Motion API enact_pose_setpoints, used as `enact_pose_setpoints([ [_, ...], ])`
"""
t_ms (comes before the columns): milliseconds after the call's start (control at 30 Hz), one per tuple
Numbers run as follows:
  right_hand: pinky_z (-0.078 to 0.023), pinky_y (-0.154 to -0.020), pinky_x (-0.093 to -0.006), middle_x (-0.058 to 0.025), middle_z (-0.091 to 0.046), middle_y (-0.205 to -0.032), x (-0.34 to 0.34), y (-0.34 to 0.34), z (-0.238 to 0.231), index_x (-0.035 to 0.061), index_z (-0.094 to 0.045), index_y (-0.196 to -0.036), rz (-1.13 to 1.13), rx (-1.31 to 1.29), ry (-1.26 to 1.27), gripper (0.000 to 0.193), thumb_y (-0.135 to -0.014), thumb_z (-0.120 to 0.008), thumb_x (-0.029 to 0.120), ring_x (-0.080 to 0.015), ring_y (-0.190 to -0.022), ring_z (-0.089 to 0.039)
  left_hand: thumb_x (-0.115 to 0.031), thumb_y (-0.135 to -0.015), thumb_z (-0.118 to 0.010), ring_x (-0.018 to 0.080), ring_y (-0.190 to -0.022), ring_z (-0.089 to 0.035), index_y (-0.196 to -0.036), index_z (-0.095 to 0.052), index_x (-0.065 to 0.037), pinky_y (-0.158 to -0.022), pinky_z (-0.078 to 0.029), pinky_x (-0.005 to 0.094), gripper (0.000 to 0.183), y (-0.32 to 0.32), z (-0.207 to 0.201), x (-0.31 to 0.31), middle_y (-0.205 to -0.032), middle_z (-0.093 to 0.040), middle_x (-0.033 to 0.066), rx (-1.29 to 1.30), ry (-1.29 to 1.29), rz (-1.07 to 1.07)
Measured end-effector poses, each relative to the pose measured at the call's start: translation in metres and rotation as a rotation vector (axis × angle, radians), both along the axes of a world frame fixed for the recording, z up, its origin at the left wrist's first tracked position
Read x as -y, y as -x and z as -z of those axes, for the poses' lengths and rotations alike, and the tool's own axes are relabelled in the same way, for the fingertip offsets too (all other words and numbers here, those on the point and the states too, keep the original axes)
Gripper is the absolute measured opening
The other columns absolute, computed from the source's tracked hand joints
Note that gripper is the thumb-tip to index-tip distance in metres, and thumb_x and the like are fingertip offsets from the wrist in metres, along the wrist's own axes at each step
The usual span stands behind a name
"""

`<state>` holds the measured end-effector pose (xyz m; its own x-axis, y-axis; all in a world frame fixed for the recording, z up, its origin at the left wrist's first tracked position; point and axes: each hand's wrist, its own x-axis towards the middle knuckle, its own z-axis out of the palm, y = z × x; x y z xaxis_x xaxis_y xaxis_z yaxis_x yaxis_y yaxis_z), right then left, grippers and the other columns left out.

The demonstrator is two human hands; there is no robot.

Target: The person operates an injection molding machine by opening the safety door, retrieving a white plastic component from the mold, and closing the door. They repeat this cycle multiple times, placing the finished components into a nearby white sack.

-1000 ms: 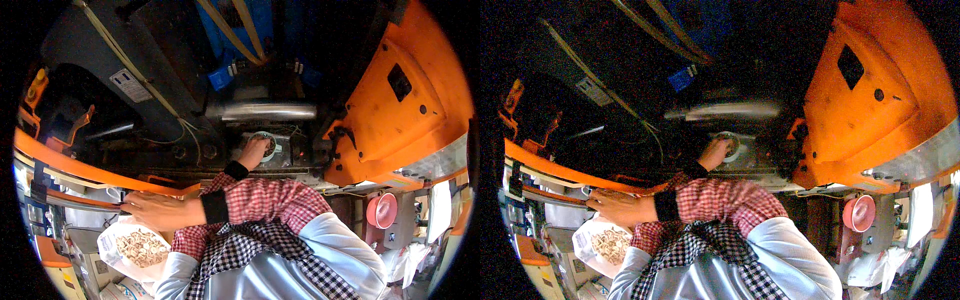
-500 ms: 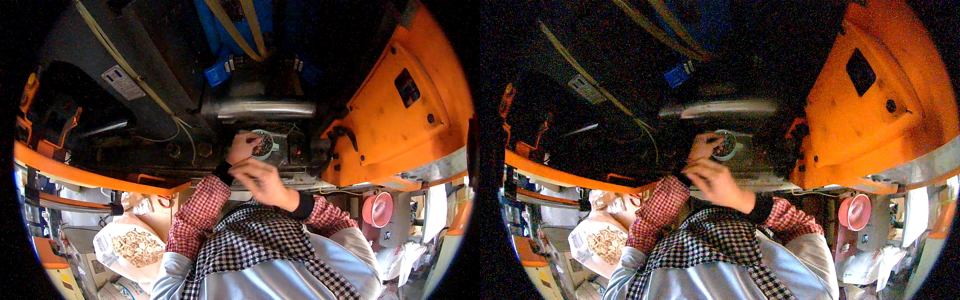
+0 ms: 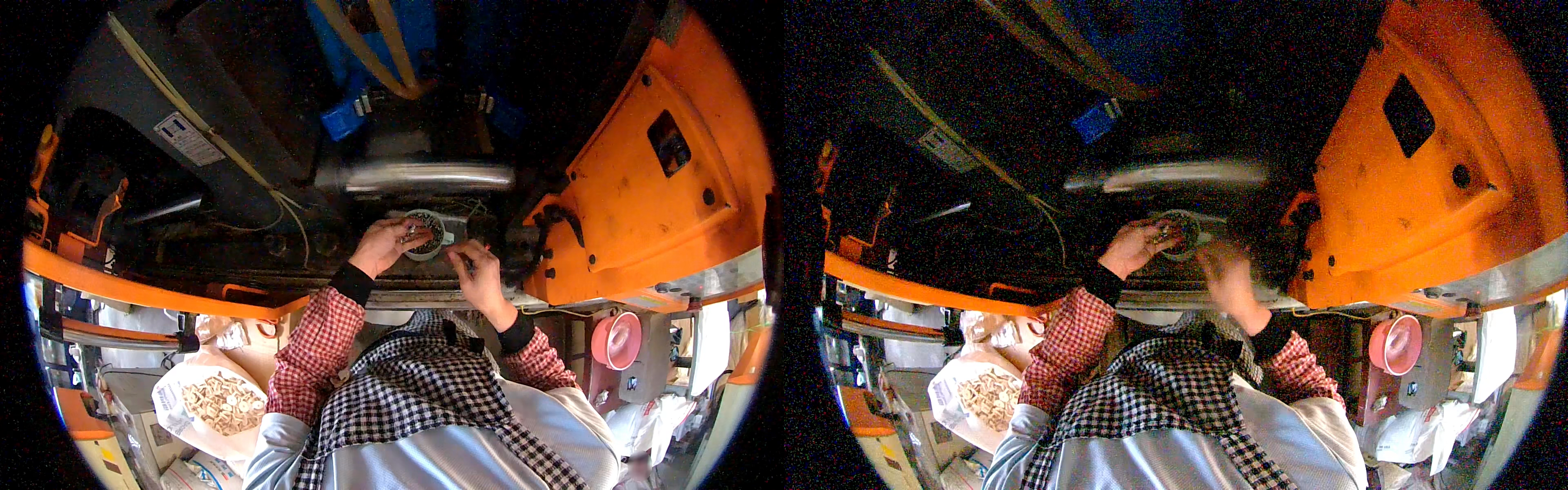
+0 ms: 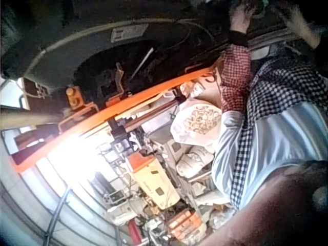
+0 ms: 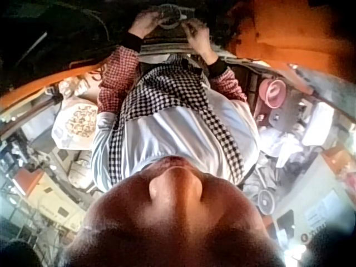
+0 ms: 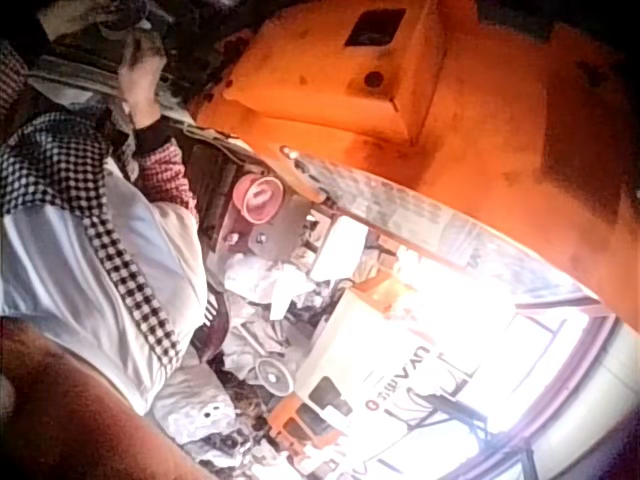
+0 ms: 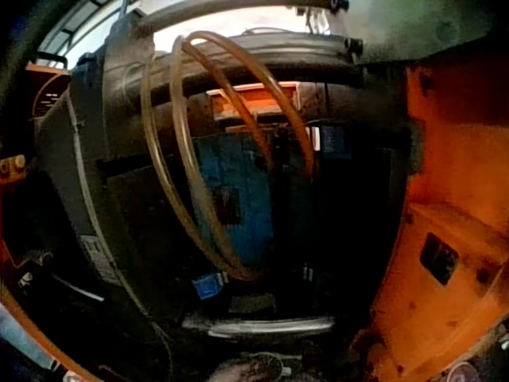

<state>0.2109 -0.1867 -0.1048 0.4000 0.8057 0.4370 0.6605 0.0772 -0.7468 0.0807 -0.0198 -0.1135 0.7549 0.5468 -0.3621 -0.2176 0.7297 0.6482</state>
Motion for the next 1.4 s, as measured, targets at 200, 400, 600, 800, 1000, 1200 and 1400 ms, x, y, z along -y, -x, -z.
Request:
enact_pose_setpoints([
  [200, -0.045, -0.061, -0.0316, -0.0131, -0.059, -0.081, -0.004, -0.004, 0.008, -0.0008, -0.062, -0.090, -0.012, -0.004, 0.004, 0.009, -0.082, -0.058, 0.000, -0.0255, -0.070, -0.059, 0.004, -0.086, -0.046, 0.0357, -0.100, -0.057, -0.107, -0.050, 0.012, -0.092, -0.048, 0.0465, 0.023, 0.001, 0.005, -0.003, -0.107, -0.056, 0.0203, -0.026, -0.122, 0.116],
  [400, -0.045, -0.060, -0.0307, -0.0127, -0.059, -0.081, -0.003, -0.007, 0.009, -0.0013, -0.062, -0.091, -0.013, 0.062, -0.007, 0.009, -0.083, -0.057, 0.000, -0.0237, -0.068, -0.059, 0.003, -0.087, -0.045, 0.0362, -0.104, -0.054, -0.108, -0.050, 0.011, -0.094, -0.046, 0.0493, 0.023, 0.000, 0.000, 0.000, -0.114, -0.053, 0.0214, 0.006, -0.067, 0.093],
  [600, -0.044, -0.056, -0.0282, -0.0122, -0.058, -0.079, -0.008, -0.012, 0.001, -0.0016, -0.062, -0.091, 0.006, 0.041, -0.018, 0.009, -0.084, -0.057, 0.000, -0.0188, -0.067, -0.058, 0.003, -0.088, -0.039, 0.0399, -0.109, -0.050, -0.108, -0.046, 0.016, -0.099, -0.042, 0.0477, 0.025, 0.007, -0.005, -0.002, -0.114, -0.051, 0.0244, 0.099, 0.116, 0.053],
  [800, -0.045, -0.060, -0.0269, -0.0121, -0.059, -0.081, -0.039, -0.013, -0.027, -0.0011, -0.062, -0.093, -0.044, 0.077, -0.120, 0.010, -0.085, -0.056, 0.000, -0.0193, -0.071, -0.060, 0.003, -0.086, -0.043, 0.0370, -0.114, -0.048, -0.112, -0.047, 0.015, -0.102, -0.038, 0.0426, 0.029, 0.028, -0.023, 0.005, -0.119, -0.050, 0.0233, 0.096, -0.425, 0.153],
  [1000, -0.048, -0.067, -0.0247, -0.0079, -0.062, -0.091, -0.114, 0.006, -0.053, -0.0023, -0.060, -0.098, -0.168, -0.306, -0.208, 0.013, -0.089, -0.054, 0.004, -0.0126, -0.076, -0.062, -0.003, -0.086, -0.052, 0.0308, -0.110, -0.052, -0.115, -0.050, 0.009, -0.099, -0.040, 0.0365, 0.032, 0.063, -0.020, 0.015, -0.119, -0.053, 0.0189, 0.123, -0.203, 0.031],
  [1200, -0.047, -0.063, -0.0248, -0.0073, -0.062, -0.086, -0.239, 0.019, -0.111, -0.0017, -0.057, -0.105, -0.298, -0.630, -0.335, 0.021, -0.089, -0.055, 0.012, -0.0137, -0.073, -0.061, -0.011, -0.091, -0.053, 0.0201, -0.097, -0.057, -0.109, -0.054, 0.008, -0.085, -0.047, 0.0274, 0.026, 0.122, -0.024, 0.051, -0.106, -0.059, 0.0135, -0.368, -0.640, -0.146],
  [1400, -0.047, -0.067, -0.0292, -0.0094, -0.060, -0.088, -0.387, -0.031, -0.165, -0.0058, -0.051, -0.115, -0.269, -0.865, -0.568, 0.034, -0.089, -0.057, 0.016, -0.0176, -0.077, -0.061, -0.019, -0.092, -0.052, 0.0084, -0.063, -0.045, -0.088, -0.056, 0.002, -0.056, -0.037, 0.0215, 0.021, 0.157, -0.053, 0.092, -0.074, -0.052, 0.0010, -0.396, -0.040, -0.376],
])
